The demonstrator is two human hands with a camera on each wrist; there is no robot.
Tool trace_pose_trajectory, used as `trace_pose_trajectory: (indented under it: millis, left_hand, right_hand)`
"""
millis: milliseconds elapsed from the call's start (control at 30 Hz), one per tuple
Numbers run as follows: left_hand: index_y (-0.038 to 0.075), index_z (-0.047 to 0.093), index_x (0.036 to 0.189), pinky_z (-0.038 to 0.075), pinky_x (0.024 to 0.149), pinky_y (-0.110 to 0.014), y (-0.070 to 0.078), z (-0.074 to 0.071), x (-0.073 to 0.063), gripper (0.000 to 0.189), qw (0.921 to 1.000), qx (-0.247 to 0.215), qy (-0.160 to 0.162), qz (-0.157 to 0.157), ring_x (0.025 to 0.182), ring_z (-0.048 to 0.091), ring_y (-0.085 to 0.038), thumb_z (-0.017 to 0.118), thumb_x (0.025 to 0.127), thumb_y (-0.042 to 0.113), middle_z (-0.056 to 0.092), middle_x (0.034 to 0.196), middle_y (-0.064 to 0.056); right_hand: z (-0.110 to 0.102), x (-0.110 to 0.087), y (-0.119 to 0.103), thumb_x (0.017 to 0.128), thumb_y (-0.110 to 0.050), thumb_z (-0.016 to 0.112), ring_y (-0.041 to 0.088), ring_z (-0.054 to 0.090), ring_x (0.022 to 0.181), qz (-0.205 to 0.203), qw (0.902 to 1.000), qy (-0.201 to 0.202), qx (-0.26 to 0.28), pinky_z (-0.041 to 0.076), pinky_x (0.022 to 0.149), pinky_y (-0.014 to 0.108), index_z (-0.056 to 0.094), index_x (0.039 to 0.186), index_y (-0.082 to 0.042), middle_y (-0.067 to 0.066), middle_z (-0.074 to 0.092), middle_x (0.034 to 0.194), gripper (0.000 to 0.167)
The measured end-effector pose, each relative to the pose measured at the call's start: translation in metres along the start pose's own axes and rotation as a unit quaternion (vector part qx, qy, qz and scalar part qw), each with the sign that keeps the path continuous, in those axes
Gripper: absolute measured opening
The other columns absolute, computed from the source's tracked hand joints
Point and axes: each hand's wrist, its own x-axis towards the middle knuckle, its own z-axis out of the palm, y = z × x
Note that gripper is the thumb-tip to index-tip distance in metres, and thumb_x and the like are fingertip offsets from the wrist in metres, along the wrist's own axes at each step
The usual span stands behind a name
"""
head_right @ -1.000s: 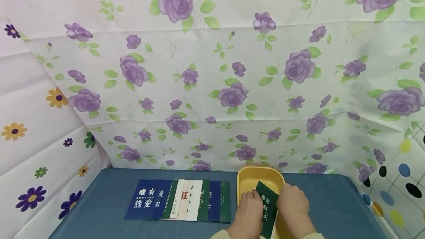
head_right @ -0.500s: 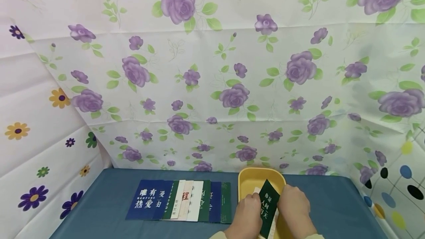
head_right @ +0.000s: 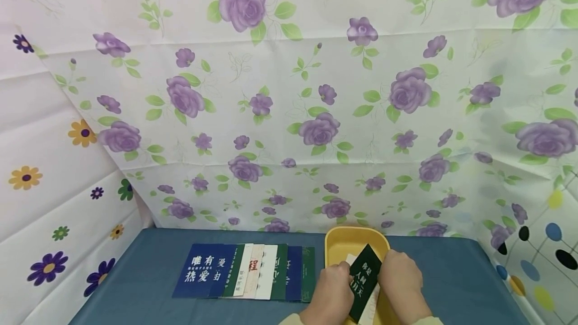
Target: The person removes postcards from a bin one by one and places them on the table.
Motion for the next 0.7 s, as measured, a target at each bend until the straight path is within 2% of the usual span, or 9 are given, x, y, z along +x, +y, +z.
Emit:
trace_pose_trajectory:
  millis: [133, 233, 367, 533, 700]
  left_hand:
    - [0.014, 0.060, 0.076, 0.042, 0.043, -0.017, -0.002, -0.003, -0.001, 0.012, 0.9990, -0.043, 0.015, -0.002, 0.050, 0.057, -0.007, 0.068, 0.082, 0.008, 0.056, 0.058, 0.001]
    - [0.014, 0.063, 0.076, 0.044, 0.045, -0.018, -0.003, -0.007, -0.001, 0.010, 0.9984, -0.044, 0.033, -0.009, 0.052, 0.059, -0.006, 0.068, 0.085, 0.015, 0.060, 0.060, 0.001]
    - [0.015, 0.065, 0.076, 0.044, 0.046, -0.018, -0.004, -0.014, 0.000, 0.009, 0.9970, -0.045, 0.062, -0.015, 0.057, 0.062, -0.005, 0.070, 0.084, 0.018, 0.064, 0.063, 0.002]
    - [0.014, 0.067, 0.082, 0.046, 0.049, -0.018, -0.009, -0.025, -0.001, 0.004, 0.9928, -0.095, 0.068, -0.021, 0.062, 0.063, -0.003, 0.068, 0.085, 0.016, 0.066, 0.069, 0.003]
    - [0.013, 0.068, 0.089, 0.049, 0.053, -0.020, -0.013, -0.037, -0.002, 0.005, 0.9888, -0.121, 0.083, -0.027, 0.068, 0.064, -0.003, 0.065, 0.088, 0.017, 0.067, 0.075, 0.002]
  right_hand:
    - [0.000, 0.000, 0.000, 0.081, -0.007, 0.061, 0.032, 0.062, 0.061, 0.000, 1.0000, 0.010, 0.000, 0.046, 0.046, 0.046, 0.063, 0.084, 0.004, 0.018, 0.064, 0.073, 0.012]
    - [0.001, 0.000, -0.001, 0.083, -0.006, 0.059, 0.033, 0.062, 0.062, 0.002, 0.9999, 0.016, 0.003, 0.045, 0.045, 0.047, 0.063, 0.085, 0.004, 0.020, 0.064, 0.074, 0.011]
    - [0.001, 0.001, 0.000, 0.082, -0.006, 0.060, 0.033, 0.061, 0.062, -0.001, 0.9999, 0.017, 0.001, 0.045, 0.045, 0.047, 0.063, 0.086, 0.004, 0.020, 0.064, 0.075, 0.011]
    - [0.001, 0.001, -0.001, 0.080, -0.008, 0.063, 0.033, 0.062, 0.064, 0.002, 0.9999, 0.011, -0.001, 0.045, 0.047, 0.048, 0.063, 0.088, 0.004, 0.020, 0.064, 0.077, 0.015]
    - [0.001, 0.000, -0.002, 0.078, -0.007, 0.064, 0.035, 0.062, 0.065, 0.002, 0.9999, 0.013, -0.008, 0.046, 0.049, 0.049, 0.062, 0.091, 0.006, 0.021, 0.064, 0.078, 0.018]
